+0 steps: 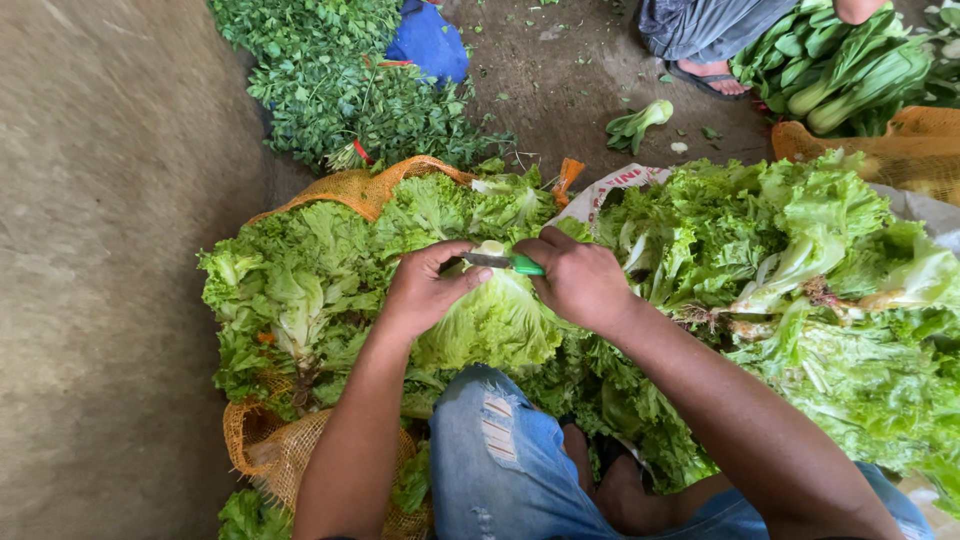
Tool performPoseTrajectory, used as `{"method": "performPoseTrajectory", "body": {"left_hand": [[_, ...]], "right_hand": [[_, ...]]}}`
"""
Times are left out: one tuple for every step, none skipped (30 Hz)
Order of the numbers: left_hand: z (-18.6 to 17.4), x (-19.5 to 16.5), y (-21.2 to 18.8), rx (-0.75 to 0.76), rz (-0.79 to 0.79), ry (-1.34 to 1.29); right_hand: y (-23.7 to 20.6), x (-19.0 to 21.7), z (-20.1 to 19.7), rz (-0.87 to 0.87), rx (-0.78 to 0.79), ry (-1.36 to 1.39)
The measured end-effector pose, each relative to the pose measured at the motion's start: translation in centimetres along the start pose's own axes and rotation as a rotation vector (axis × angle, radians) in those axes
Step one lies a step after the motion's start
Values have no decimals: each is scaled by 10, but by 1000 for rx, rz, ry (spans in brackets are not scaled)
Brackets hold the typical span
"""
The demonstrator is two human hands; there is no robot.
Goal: The person sits on the floor among sacks of leafy greens and trims lettuce heads, using a small green-handled knife to cut off root ends and damaged leaves. They place each trimmed head onto a growing pile and pull new untrimmed heads from the sack one at a time.
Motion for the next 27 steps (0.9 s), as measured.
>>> {"method": "performPoseTrajectory", "body": {"left_hand": [[0,-1,-1,-9,-11,1],[-1,-2,-3,-18,-22,3],[1,-1,-4,9,-54,25],[2,0,-5,34,-84,47],[3,1,-5,60,-123,67],[0,-2,-5,37,-101,76],[-4,-7,-3,11,-49,90],[-8,-13,-2,-29,11,93],[-11,-15,-1,-38,30,93],[-10,-15,1,-27,28,96],[-10,-17,3,-12,34,106],[-7,-27,4,14,150,82],[-3,-37,4,44,267,56],[1,-46,3,77,372,24],[6,-47,5,112,348,-9],[11,-48,8,144,332,-42],[16,-50,11,174,319,-73],[21,-45,17,178,205,-89],[26,-39,22,184,90,-104],[31,-34,27,193,-27,-120],[37,-40,32,217,2,-170],[43,-46,37,243,32,-222],[49,-53,41,268,63,-274],[54,-62,44,285,135,-235],[60,-71,46,302,211,-196],[66,-81,46,320,289,-156],[70,-83,48,303,270,-145]], "right_hand": [[1,-3,1,7,8,20],[4,-7,1,14,16,41],[7,-12,0,20,24,61],[8,-31,13,196,214,41],[7,-52,23,376,408,24],[-1,-70,33,560,599,12],[5,-69,26,519,499,63],[13,-70,16,469,399,94],[12,-66,11,425,327,134],[10,-61,8,407,293,288],[11,-56,5,389,243,444],[16,-33,-10,119,131,535],[15,-11,-28,-153,21,614],[15,-6,-30,-149,59,639],[16,-1,-32,-146,101,665],[18,3,-36,-147,139,685],[19,2,-41,-103,158,659],[20,0,-47,-59,178,634],[20,-3,-52,-13,198,610],[19,-4,-62,-9,186,571],[16,-6,-71,1,174,535],[12,-9,-80,14,162,498],[8,-16,-85,79,178,461],[3,-22,-90,143,193,423],[-2,-29,-95,206,205,383],[-7,-33,-103,233,173,336],[-11,-37,-111,261,142,290]]}}
Point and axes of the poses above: each hand's wrist, its own y-axis towards the middle knuckle, its own z-axis out of the palm, x = y × z, the point moved 8 cm from there along y, towards the middle knuckle, and after that the axes turned 1 degree about x, right-handed, at the moved point
